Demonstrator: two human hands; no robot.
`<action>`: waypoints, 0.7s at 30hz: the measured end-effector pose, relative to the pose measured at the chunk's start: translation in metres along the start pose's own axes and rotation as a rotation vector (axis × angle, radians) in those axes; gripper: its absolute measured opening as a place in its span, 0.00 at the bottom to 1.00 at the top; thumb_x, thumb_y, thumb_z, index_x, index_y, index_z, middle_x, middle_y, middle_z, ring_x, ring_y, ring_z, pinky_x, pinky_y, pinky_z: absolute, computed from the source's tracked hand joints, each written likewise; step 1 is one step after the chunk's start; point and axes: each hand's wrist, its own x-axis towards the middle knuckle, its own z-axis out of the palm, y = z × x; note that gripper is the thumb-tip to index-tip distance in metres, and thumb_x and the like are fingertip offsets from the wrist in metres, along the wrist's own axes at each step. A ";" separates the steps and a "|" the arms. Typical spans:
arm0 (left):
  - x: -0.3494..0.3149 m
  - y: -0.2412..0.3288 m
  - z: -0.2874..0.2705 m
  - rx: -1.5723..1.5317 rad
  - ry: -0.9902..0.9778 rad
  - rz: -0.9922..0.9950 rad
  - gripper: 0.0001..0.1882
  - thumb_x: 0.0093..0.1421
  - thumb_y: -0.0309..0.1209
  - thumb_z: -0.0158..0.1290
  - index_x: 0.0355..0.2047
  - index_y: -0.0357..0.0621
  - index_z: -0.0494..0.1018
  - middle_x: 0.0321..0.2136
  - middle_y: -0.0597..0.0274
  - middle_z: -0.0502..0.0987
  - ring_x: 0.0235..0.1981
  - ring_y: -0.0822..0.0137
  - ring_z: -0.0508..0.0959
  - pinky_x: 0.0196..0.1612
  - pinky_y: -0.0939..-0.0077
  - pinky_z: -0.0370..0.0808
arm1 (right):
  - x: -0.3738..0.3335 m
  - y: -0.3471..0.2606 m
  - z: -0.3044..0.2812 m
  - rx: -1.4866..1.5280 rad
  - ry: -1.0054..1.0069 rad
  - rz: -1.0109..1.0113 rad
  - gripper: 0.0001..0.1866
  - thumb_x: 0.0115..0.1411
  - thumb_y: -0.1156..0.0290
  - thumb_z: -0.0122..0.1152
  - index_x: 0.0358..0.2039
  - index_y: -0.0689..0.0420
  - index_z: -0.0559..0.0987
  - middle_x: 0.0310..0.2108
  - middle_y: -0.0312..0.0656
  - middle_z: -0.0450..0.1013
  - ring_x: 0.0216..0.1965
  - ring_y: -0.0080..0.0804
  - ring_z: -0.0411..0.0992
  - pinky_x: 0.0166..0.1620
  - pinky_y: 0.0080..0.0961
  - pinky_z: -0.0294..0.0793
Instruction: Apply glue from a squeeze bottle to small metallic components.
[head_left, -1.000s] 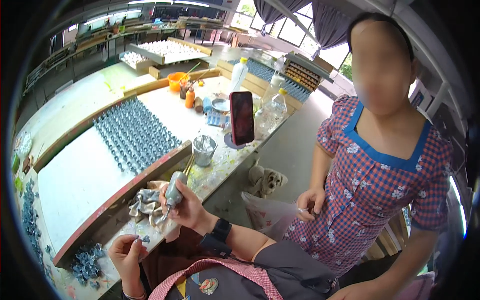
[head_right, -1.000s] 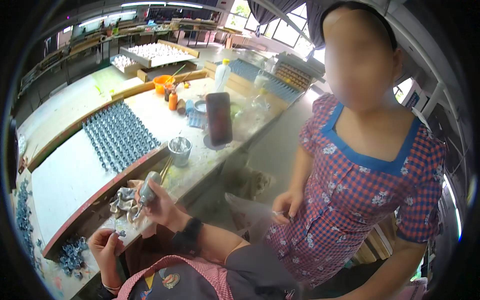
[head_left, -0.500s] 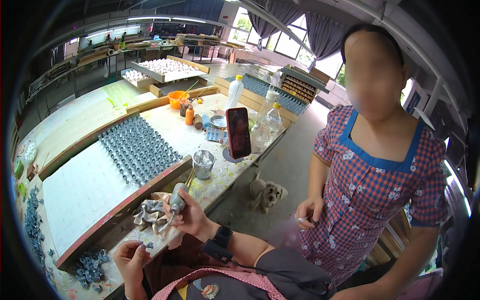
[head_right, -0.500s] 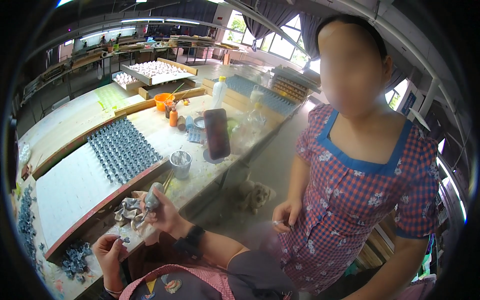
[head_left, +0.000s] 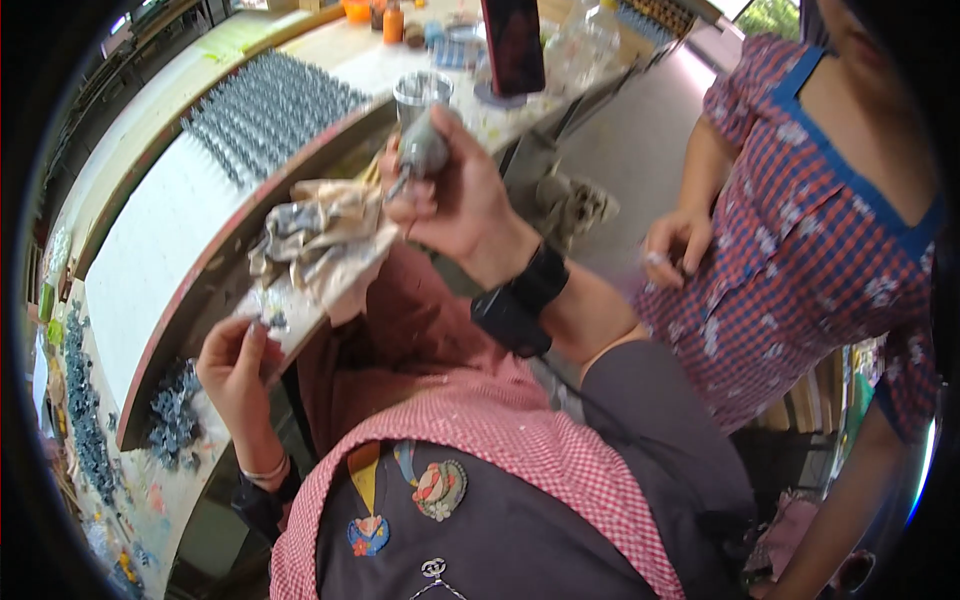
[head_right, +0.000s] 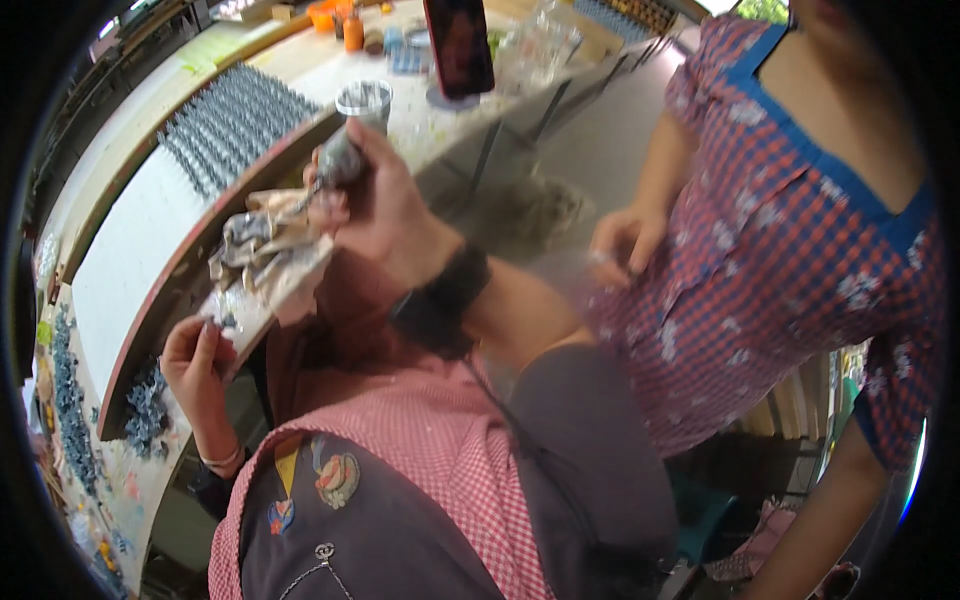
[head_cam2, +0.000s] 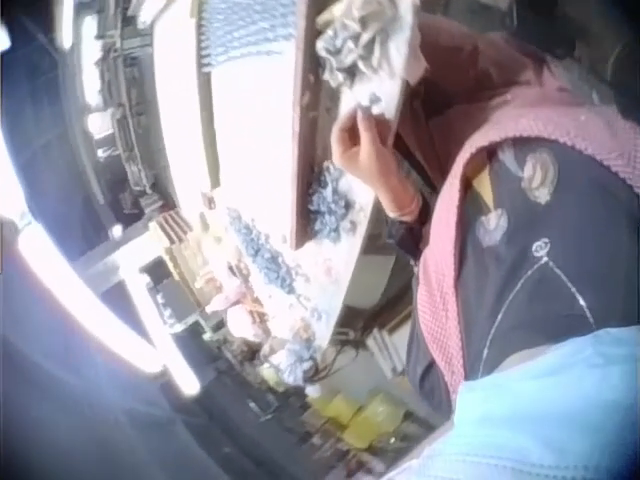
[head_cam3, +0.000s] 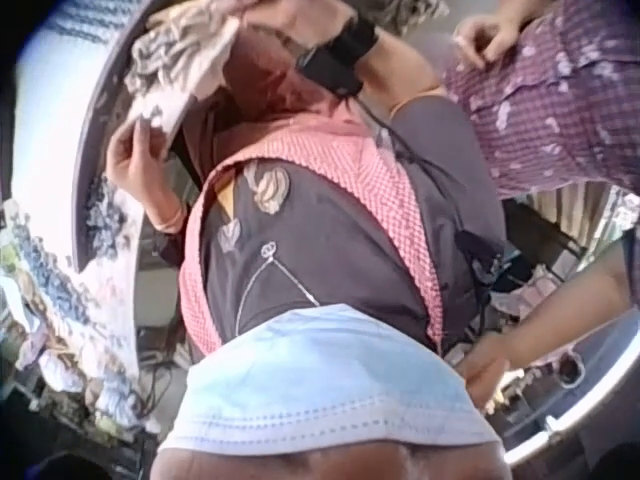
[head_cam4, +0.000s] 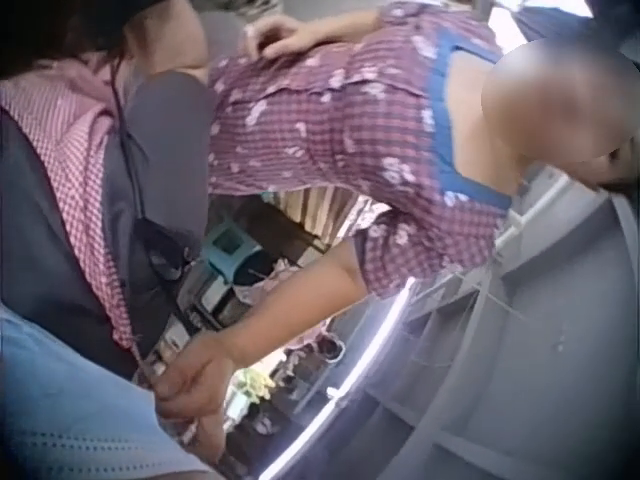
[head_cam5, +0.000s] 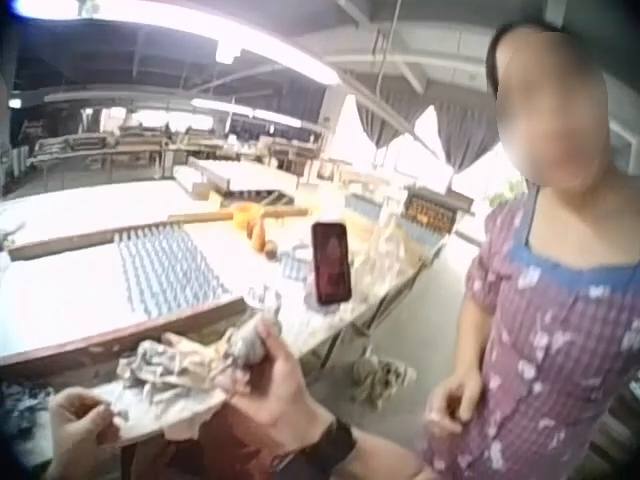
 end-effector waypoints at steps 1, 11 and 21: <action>-0.001 0.001 0.000 0.000 -0.014 -0.030 0.04 0.54 0.23 0.52 0.30 0.36 0.72 0.19 0.65 0.74 0.18 0.79 0.72 0.20 0.89 0.68 | -0.002 -0.001 -0.001 0.002 0.014 -0.011 0.20 0.55 0.52 0.51 0.28 0.61 0.71 0.24 0.44 0.69 0.13 0.20 0.60 0.18 0.15 0.58; 0.000 0.001 0.003 -0.013 -0.003 -0.055 0.05 0.54 0.23 0.52 0.32 0.36 0.72 0.22 0.63 0.75 0.20 0.78 0.74 0.22 0.87 0.72 | 0.003 -0.017 -0.015 0.071 0.070 -0.078 0.20 0.51 0.56 0.56 0.26 0.65 0.70 0.22 0.42 0.65 0.15 0.20 0.59 0.19 0.14 0.57; -0.002 0.002 0.000 -0.020 -0.009 -0.027 0.06 0.55 0.24 0.52 0.33 0.37 0.72 0.22 0.64 0.75 0.20 0.78 0.74 0.23 0.88 0.71 | 0.043 -0.070 -0.003 0.054 -0.314 -0.123 0.19 0.58 0.58 0.48 0.13 0.53 0.66 0.14 0.34 0.66 0.15 0.22 0.63 0.17 0.15 0.59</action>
